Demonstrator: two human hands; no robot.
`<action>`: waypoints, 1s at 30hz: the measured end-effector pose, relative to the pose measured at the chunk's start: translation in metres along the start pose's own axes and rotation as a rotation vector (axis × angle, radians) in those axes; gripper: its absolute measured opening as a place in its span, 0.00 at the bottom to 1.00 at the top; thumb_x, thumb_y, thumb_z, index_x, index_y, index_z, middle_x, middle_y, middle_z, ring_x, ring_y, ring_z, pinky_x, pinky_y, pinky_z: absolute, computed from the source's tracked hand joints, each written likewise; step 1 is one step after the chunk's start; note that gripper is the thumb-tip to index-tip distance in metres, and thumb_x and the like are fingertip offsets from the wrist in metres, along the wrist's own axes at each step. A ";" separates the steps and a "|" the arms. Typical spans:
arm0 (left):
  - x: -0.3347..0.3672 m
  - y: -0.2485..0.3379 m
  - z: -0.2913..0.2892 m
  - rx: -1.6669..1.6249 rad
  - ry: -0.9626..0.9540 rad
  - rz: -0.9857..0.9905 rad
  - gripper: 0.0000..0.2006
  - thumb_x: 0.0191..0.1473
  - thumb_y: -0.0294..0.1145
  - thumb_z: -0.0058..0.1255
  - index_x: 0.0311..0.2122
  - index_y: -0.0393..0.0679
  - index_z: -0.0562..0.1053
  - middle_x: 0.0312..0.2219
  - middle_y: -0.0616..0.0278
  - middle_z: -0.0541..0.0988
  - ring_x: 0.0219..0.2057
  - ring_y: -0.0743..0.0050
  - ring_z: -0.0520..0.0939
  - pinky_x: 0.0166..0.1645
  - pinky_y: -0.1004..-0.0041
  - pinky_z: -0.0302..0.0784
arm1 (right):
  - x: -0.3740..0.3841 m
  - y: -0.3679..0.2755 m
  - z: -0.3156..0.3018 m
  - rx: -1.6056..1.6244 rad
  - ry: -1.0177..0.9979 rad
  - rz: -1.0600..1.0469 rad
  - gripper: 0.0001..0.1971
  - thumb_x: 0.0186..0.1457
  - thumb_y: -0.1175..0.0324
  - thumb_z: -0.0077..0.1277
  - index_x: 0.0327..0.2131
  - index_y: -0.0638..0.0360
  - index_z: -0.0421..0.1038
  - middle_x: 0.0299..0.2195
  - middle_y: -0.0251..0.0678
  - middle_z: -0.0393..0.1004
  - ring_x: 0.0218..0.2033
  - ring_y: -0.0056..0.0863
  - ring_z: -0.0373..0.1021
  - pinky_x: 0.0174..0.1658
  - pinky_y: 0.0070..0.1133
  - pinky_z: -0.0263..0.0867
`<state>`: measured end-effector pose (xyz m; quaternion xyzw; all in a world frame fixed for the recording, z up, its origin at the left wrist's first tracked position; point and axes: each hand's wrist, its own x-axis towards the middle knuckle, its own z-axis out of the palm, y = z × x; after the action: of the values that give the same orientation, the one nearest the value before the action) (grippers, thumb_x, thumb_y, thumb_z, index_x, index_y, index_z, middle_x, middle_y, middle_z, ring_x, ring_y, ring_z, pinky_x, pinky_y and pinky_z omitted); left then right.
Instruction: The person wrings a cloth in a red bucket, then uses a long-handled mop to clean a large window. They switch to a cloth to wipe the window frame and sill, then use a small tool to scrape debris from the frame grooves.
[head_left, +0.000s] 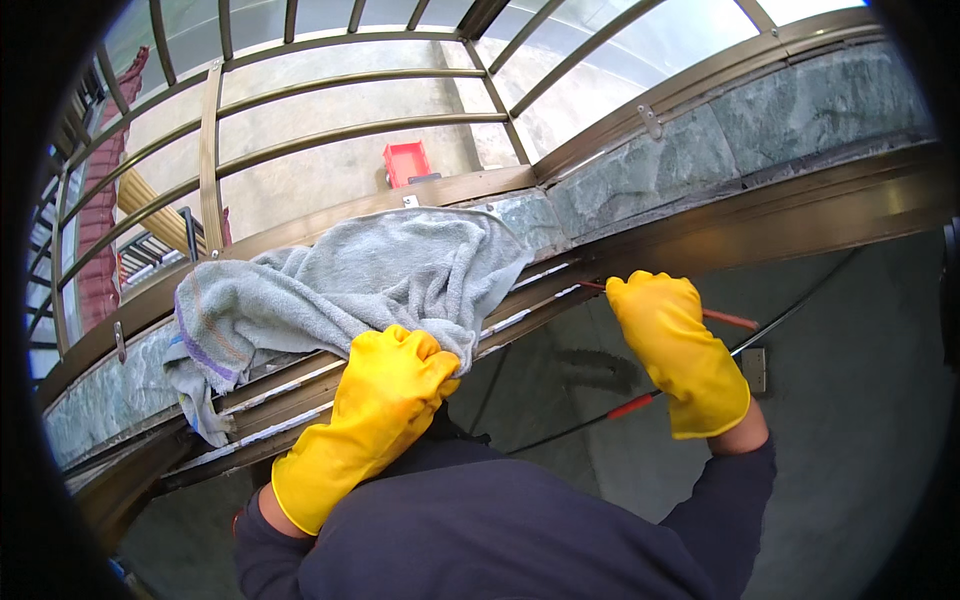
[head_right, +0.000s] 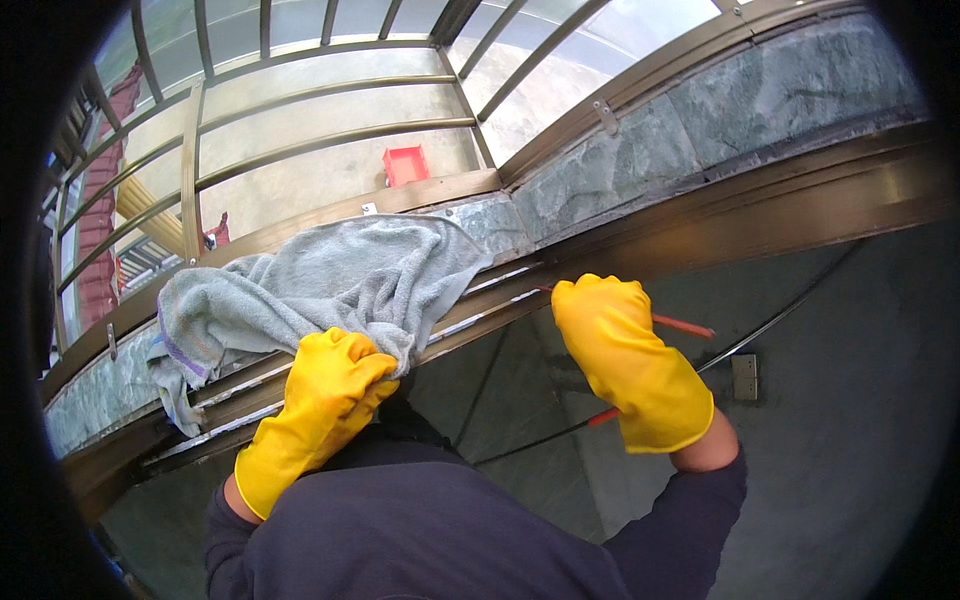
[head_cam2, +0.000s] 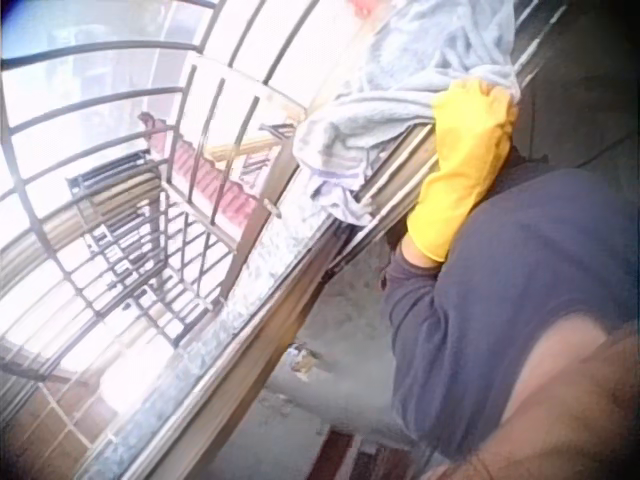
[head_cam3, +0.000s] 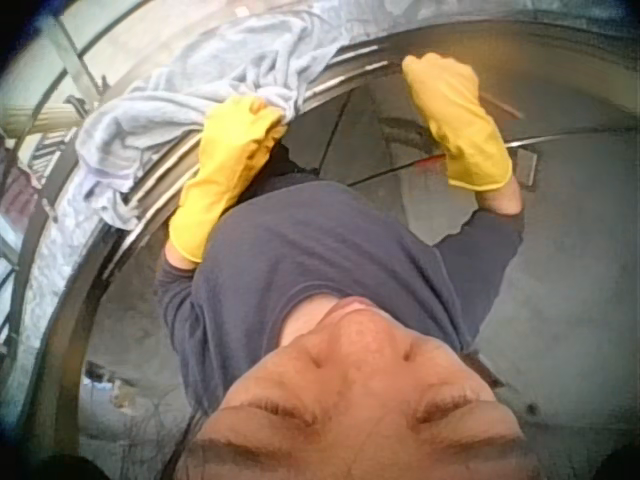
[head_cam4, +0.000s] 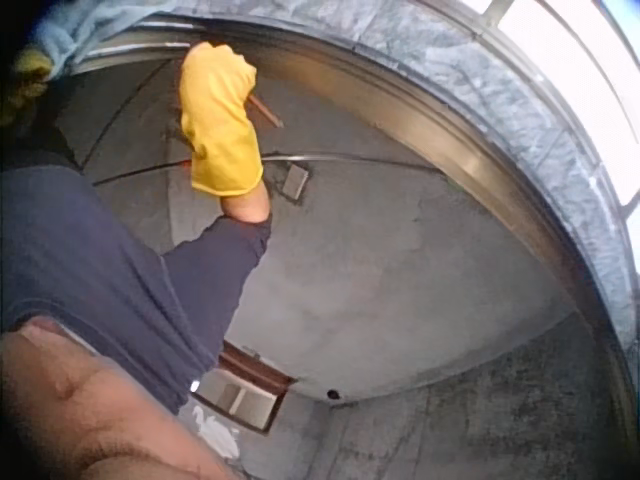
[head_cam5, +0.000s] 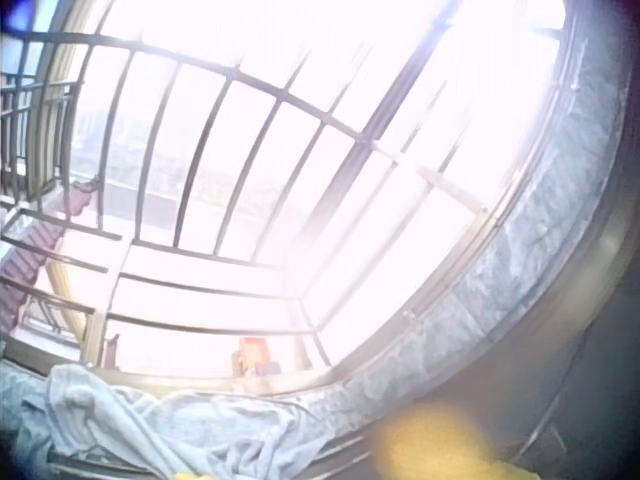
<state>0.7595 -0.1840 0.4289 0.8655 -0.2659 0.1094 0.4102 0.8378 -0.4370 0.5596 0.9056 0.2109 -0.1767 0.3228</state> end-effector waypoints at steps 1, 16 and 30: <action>0.001 -0.001 -0.001 0.043 0.044 0.009 0.08 0.39 0.32 0.60 0.26 0.47 0.72 0.23 0.62 0.72 0.27 0.58 0.74 0.30 0.64 0.66 | -0.004 -0.007 -0.004 0.060 0.144 -0.021 0.15 0.41 0.74 0.53 0.37 0.48 0.74 0.26 0.32 0.73 0.30 0.37 0.73 0.30 0.32 0.66; -0.020 0.003 -0.049 0.004 0.256 -0.214 0.09 0.42 0.25 0.60 0.32 0.42 0.76 0.23 0.60 0.73 0.28 0.59 0.74 0.35 0.67 0.67 | 0.031 0.001 0.004 -0.059 -0.034 0.092 0.08 0.42 0.71 0.54 0.31 0.53 0.74 0.28 0.39 0.76 0.32 0.40 0.75 0.34 0.32 0.69; -0.022 0.008 -0.052 -0.327 0.330 -0.383 0.07 0.47 0.24 0.58 0.33 0.37 0.76 0.22 0.62 0.72 0.26 0.71 0.73 0.34 0.76 0.68 | 0.003 0.008 0.009 0.340 0.188 -0.183 0.10 0.43 0.69 0.55 0.32 0.51 0.78 0.27 0.40 0.77 0.31 0.42 0.73 0.34 0.33 0.67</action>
<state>0.7386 -0.1404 0.4580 0.7928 -0.0415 0.1250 0.5951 0.8426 -0.4483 0.5558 0.9366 0.2886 -0.1529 0.1269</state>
